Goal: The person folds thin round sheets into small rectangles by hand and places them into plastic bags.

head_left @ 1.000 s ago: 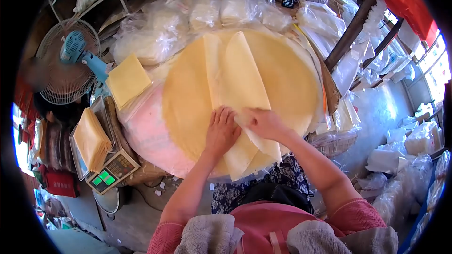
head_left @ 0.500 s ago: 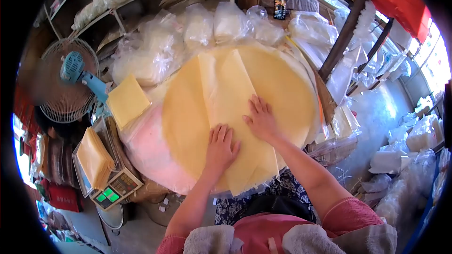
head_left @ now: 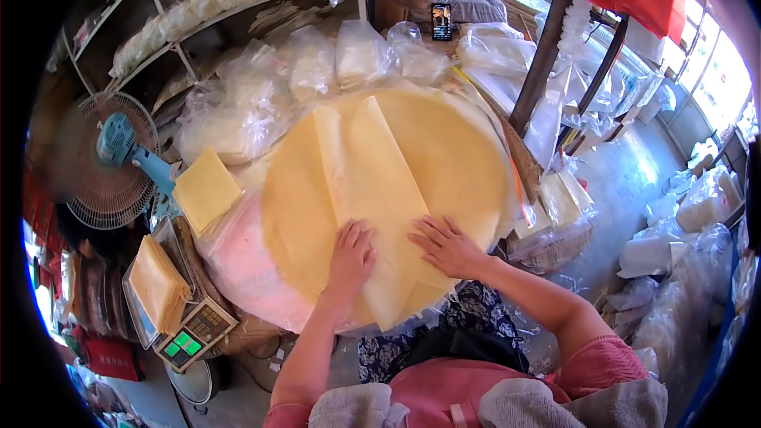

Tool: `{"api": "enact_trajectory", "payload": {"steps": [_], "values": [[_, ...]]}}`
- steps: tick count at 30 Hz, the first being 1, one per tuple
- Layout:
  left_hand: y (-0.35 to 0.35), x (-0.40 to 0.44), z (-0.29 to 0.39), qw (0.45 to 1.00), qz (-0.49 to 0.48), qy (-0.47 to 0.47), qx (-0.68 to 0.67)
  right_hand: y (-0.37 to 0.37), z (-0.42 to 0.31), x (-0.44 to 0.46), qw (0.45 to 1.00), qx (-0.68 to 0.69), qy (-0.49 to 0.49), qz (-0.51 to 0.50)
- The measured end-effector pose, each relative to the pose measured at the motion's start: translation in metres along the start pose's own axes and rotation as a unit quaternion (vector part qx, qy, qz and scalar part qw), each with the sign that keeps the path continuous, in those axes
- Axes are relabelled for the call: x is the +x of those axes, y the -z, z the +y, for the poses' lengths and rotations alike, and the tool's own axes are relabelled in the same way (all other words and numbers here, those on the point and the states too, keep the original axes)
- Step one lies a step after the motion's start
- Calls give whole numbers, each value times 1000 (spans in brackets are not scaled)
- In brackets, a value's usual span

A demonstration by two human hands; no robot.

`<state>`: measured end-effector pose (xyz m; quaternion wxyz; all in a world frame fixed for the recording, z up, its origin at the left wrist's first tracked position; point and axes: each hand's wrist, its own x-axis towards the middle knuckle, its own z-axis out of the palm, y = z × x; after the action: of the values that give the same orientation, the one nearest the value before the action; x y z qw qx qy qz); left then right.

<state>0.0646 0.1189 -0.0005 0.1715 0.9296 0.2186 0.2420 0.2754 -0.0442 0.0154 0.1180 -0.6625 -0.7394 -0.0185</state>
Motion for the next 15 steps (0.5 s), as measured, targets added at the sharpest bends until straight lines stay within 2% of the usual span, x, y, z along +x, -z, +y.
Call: {"api": "enact_trajectory", "payload": {"steps": [4,7,9,12,13,15], "values": [[34,-36,8,990,-126,-54,-32,24,16,-16,993,38,60,-99],[58,-45,23,979,-174,-105,-16,40,14,-23,982,81,98,-139],[69,-46,31,978,-181,-100,-24,41,11,-24,978,110,105,-141],[60,-44,19,982,-138,-117,-49,22,21,-23,969,229,87,5],[55,-46,15,984,-115,-124,-61,21,19,-23,963,268,-10,14],[50,-47,19,981,-125,98,-115,19,13,-20,917,339,-209,25]]}}
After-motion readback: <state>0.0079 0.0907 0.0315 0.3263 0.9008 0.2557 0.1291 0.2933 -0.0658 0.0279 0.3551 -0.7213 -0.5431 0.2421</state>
